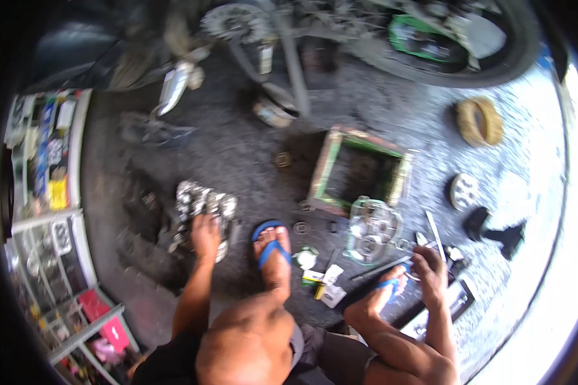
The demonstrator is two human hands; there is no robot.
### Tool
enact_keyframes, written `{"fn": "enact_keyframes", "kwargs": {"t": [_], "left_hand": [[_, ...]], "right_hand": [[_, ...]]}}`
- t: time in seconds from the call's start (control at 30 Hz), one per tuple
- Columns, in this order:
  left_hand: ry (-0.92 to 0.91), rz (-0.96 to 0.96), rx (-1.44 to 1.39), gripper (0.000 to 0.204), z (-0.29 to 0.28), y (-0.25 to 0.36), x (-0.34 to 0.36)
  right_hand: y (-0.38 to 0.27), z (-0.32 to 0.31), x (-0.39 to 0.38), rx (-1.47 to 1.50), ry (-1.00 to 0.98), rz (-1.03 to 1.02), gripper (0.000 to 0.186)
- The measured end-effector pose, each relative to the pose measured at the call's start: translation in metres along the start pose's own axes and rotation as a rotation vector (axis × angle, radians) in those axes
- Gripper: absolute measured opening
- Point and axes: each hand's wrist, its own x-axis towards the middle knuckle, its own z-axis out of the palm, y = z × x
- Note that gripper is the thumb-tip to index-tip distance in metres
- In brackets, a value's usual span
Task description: The person cleans and reassembles motorcycle engine components by hand, using a hammer to seat parts and pliers to work on small fittings.
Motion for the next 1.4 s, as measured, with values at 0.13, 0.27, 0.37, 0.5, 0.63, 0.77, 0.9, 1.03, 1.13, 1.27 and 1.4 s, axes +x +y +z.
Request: {"fn": "enact_keyframes", "kwargs": {"t": [0.13, 0.27, 0.37, 0.5, 0.63, 0.77, 0.9, 1.03, 1.13, 1.27, 1.4], "left_hand": [[0.265, -0.124, -0.262, 0.008, -0.029, 0.058, 0.007], [0.159, 0.317, -0.449, 0.015, -0.023, 0.173, 0.013], [0.065, 0.750, -0.580, 0.026, 0.005, 0.255, 0.030], [0.078, 1.039, -0.571, 0.030, 0.034, 0.314, 0.041], [0.040, 1.075, -0.506, 0.029, 0.044, 0.318, 0.036], [0.009, 0.985, -0.525, 0.037, 0.048, 0.318, 0.027], [-0.172, 0.711, -0.649, 0.053, 0.047, 0.327, 0.026], [-0.284, 0.755, -0.495, 0.064, 0.048, 0.328, 0.037], [-0.285, 0.786, -0.508, 0.061, 0.052, 0.326, 0.042], [-0.297, 0.754, -0.559, 0.057, 0.054, 0.323, 0.040], [-0.303, 0.712, -0.607, 0.056, 0.052, 0.326, 0.039]], "right_hand": [[0.007, -0.002, -0.001, 0.084, -0.040, -0.014, 0.036], [0.013, 0.001, 0.002, 0.136, -0.016, 0.008, 0.037], [0.016, -0.001, 0.002, 0.145, -0.015, 0.016, 0.036], [0.017, -0.010, -0.004, 0.167, -0.012, -0.001, 0.037], [0.020, -0.017, -0.014, 0.258, 0.014, 0.043, 0.033], [0.025, -0.015, -0.016, 0.295, 0.002, 0.073, 0.033], [0.029, -0.015, -0.012, 0.267, -0.035, 0.058, 0.037], [0.029, -0.016, -0.010, 0.289, -0.035, 0.057, 0.036], [0.027, -0.014, -0.010, 0.280, -0.035, 0.053, 0.036], [0.024, -0.011, -0.011, 0.254, -0.033, 0.047, 0.036], [0.024, -0.011, -0.009, 0.274, -0.043, 0.000, 0.031]]}}
